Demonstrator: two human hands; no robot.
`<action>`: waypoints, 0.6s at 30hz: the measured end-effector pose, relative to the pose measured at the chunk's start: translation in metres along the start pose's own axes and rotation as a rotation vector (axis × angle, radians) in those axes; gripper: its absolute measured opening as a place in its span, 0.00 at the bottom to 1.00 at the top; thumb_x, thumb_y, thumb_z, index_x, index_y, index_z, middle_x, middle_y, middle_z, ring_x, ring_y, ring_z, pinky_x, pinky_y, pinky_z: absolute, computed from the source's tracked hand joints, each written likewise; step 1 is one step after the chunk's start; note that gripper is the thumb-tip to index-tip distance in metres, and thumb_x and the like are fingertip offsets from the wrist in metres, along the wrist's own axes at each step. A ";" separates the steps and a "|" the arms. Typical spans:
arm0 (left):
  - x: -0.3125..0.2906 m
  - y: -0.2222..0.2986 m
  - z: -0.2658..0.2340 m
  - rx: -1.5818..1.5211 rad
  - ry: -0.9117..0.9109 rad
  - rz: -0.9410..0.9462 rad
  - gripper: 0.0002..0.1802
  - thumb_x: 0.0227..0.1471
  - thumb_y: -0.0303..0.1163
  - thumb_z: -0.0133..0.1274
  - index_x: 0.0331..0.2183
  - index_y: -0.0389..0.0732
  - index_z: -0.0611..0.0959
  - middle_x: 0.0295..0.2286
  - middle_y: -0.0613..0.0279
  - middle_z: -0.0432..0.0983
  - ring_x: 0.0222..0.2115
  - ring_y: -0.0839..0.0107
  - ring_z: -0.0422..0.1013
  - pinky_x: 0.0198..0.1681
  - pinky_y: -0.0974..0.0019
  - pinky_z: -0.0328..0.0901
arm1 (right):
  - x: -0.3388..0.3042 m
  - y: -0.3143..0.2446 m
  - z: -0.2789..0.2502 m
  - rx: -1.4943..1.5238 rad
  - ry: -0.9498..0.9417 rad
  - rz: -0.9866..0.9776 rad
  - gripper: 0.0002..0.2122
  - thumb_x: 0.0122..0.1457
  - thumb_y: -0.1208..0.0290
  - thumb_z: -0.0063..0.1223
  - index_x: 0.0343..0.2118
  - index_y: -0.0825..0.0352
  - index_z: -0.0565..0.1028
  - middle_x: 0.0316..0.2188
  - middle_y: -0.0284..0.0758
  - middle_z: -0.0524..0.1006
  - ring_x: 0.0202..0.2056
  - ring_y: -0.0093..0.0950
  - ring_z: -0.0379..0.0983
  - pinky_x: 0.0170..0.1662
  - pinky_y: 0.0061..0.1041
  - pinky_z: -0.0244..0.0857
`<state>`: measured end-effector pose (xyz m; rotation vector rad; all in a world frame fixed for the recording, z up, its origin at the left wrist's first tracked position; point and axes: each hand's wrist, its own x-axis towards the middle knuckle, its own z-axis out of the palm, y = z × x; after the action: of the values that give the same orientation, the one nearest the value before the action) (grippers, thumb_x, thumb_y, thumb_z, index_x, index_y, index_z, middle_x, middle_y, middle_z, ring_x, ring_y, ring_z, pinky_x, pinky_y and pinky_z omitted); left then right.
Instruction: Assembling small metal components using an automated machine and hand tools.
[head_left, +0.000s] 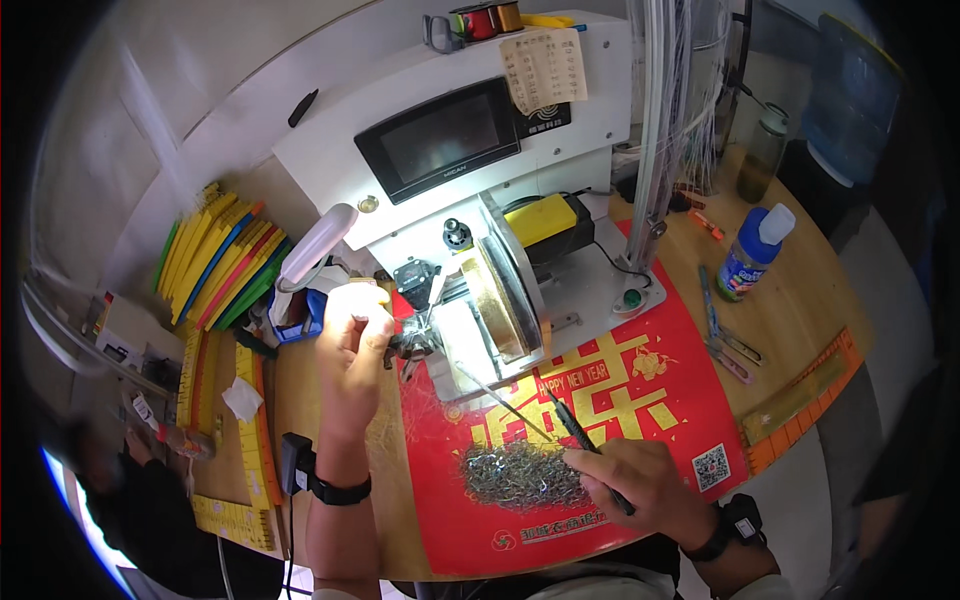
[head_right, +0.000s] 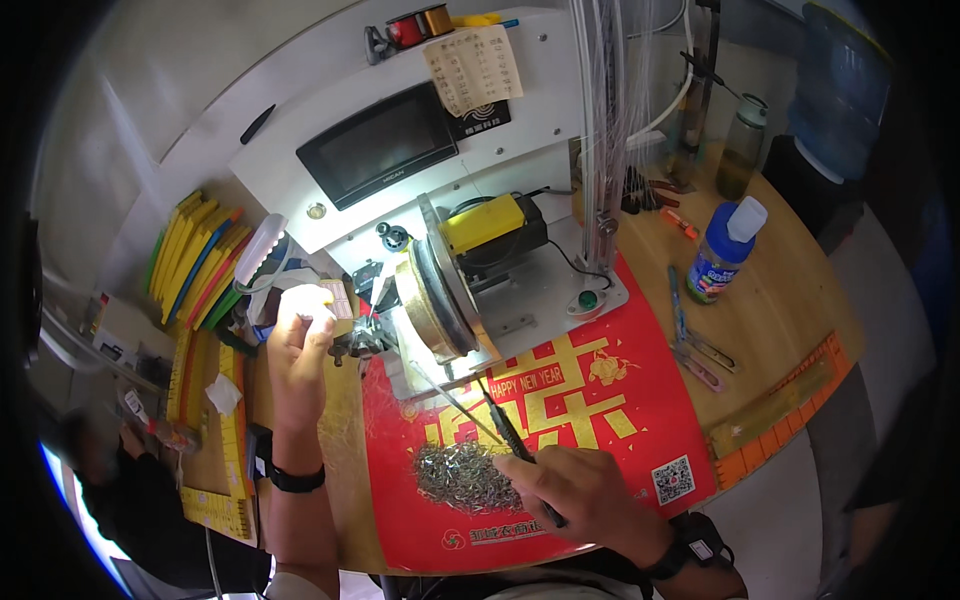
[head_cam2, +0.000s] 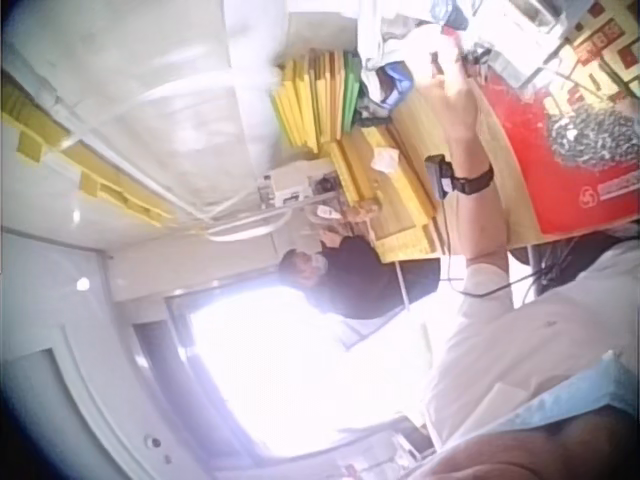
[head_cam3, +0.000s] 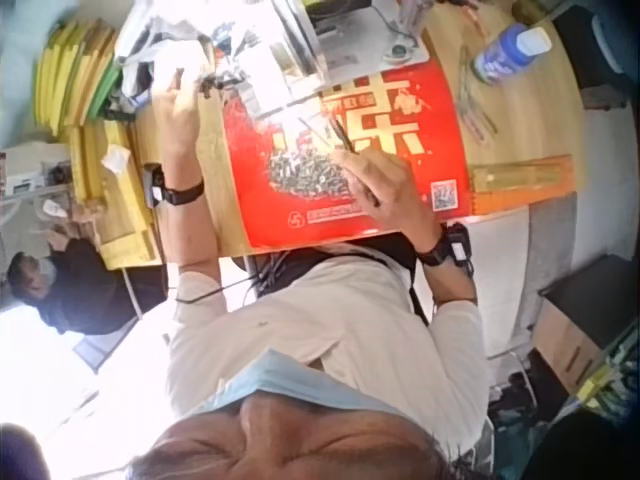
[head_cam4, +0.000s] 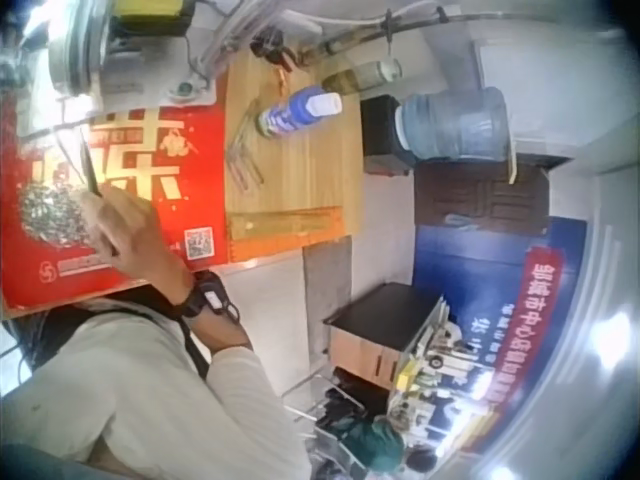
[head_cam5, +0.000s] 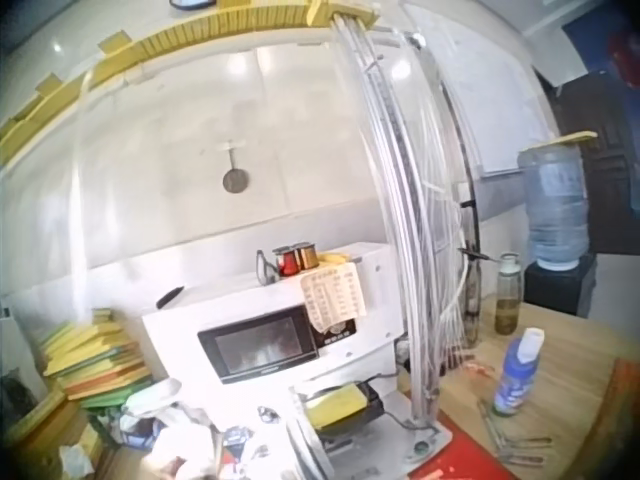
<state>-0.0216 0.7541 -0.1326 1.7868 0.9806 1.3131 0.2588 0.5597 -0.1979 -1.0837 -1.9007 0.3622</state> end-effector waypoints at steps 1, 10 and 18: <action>0.005 -0.001 0.003 0.004 -0.003 0.002 0.07 0.62 0.25 0.53 0.43 0.36 0.78 0.40 0.65 0.71 0.40 0.78 0.70 0.47 0.70 0.65 | -0.003 0.007 0.001 -0.030 0.018 -0.023 0.24 0.53 0.81 0.61 0.55 0.64 0.74 0.21 0.29 0.71 0.19 0.25 0.70 0.21 0.26 0.63; 0.038 -0.017 0.005 0.044 -0.229 0.054 0.02 0.60 0.23 0.54 0.36 0.35 0.79 0.37 0.64 0.73 0.33 0.77 0.69 0.41 0.72 0.65 | -0.021 0.023 0.006 -0.066 0.124 -0.041 0.24 0.52 0.81 0.62 0.54 0.64 0.75 0.22 0.30 0.71 0.19 0.24 0.69 0.19 0.26 0.61; 0.049 -0.052 -0.029 0.080 -0.015 -0.063 0.03 0.62 0.24 0.51 0.35 0.35 0.79 0.26 0.66 0.73 0.24 0.79 0.66 0.30 0.72 0.62 | -0.023 0.024 0.008 -0.082 0.168 -0.040 0.24 0.51 0.81 0.62 0.54 0.65 0.74 0.22 0.30 0.70 0.20 0.25 0.70 0.20 0.27 0.62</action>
<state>-0.0483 0.8246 -0.1494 1.8072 1.0864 1.2359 0.2702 0.5566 -0.2298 -1.0929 -1.7980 0.1668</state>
